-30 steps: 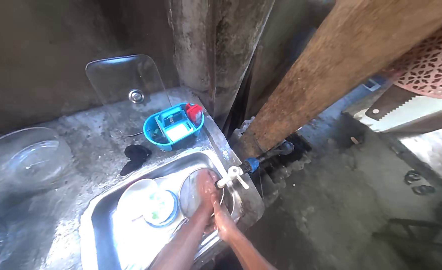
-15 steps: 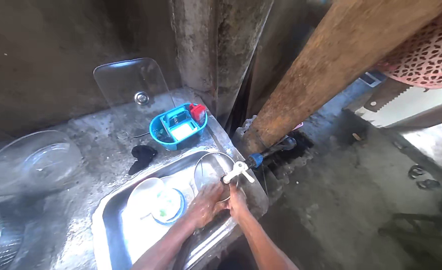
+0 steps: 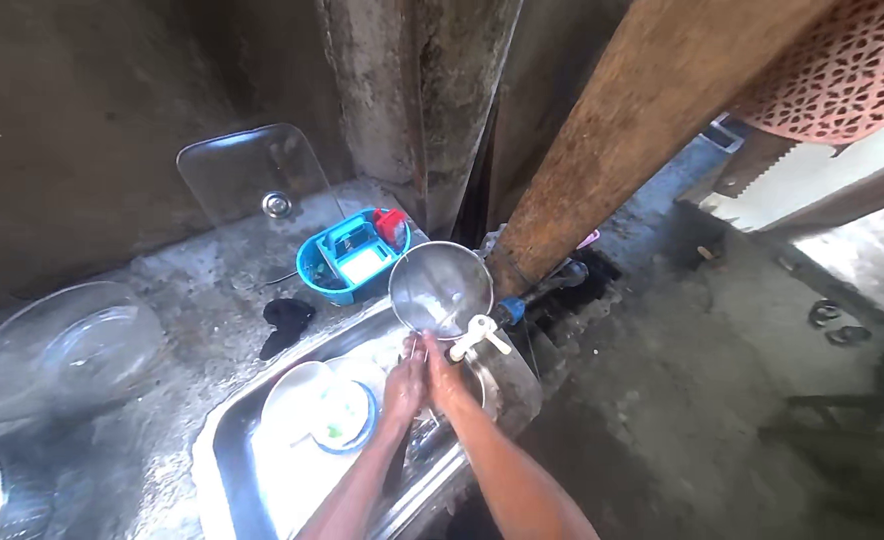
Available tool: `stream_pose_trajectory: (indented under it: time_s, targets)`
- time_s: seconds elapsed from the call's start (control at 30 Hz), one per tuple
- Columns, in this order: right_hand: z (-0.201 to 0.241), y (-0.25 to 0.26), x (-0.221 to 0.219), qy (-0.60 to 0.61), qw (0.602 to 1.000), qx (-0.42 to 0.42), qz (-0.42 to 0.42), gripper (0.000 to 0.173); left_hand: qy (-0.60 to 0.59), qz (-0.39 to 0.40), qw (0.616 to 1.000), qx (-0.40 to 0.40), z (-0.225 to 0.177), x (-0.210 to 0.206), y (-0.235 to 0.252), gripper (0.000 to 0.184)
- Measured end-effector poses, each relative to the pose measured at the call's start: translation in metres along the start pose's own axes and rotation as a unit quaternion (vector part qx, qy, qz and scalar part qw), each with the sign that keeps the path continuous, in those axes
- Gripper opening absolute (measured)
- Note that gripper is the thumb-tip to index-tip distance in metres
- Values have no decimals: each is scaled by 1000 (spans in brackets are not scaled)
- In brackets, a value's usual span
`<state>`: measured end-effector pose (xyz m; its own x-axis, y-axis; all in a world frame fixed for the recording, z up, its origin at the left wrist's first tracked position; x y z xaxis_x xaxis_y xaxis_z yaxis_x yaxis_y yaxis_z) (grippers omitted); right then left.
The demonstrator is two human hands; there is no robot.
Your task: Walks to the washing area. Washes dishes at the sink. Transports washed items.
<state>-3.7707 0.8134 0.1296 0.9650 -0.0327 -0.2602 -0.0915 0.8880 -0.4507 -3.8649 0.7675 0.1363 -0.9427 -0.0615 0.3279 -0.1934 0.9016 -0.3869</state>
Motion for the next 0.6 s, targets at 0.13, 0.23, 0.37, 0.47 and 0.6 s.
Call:
stream_pose_trajectory:
  time_s: [0.13, 0.23, 0.37, 0.47, 0.6]
  targets:
    - [11, -16, 11, -166, 984, 16, -56, 50, 49, -37, 998, -31, -20, -21, 18, 54]
    - [23, -31, 21, -225, 971, 23, -75, 47, -9, -102, 992, -76, -36, -29, 21, 47]
    - [17, -40, 29, -164, 982, 92, -22, 49, -91, -148, 972, -159, -46, -35, 20, 29]
    - [12, -36, 37, -192, 976, 89, -41, 48, -145, -174, 958, -178, -54, -32, 17, 29]
    - [15, -18, 36, -99, 994, 32, -23, 42, -204, -128, 954, -179, -58, -41, 7, 45]
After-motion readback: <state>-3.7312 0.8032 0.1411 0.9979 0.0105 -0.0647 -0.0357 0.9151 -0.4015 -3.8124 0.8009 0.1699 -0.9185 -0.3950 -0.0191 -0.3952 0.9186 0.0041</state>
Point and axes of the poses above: each hand's wrist, its own y-axis towards the middle knuckle, its own x-axis out of the back of the hand, z = x × y, the point moved 8 cm from there along y, towards the middle knuckle, and after that the axes turned 2 degrees about -x, right-handed, at the moved point
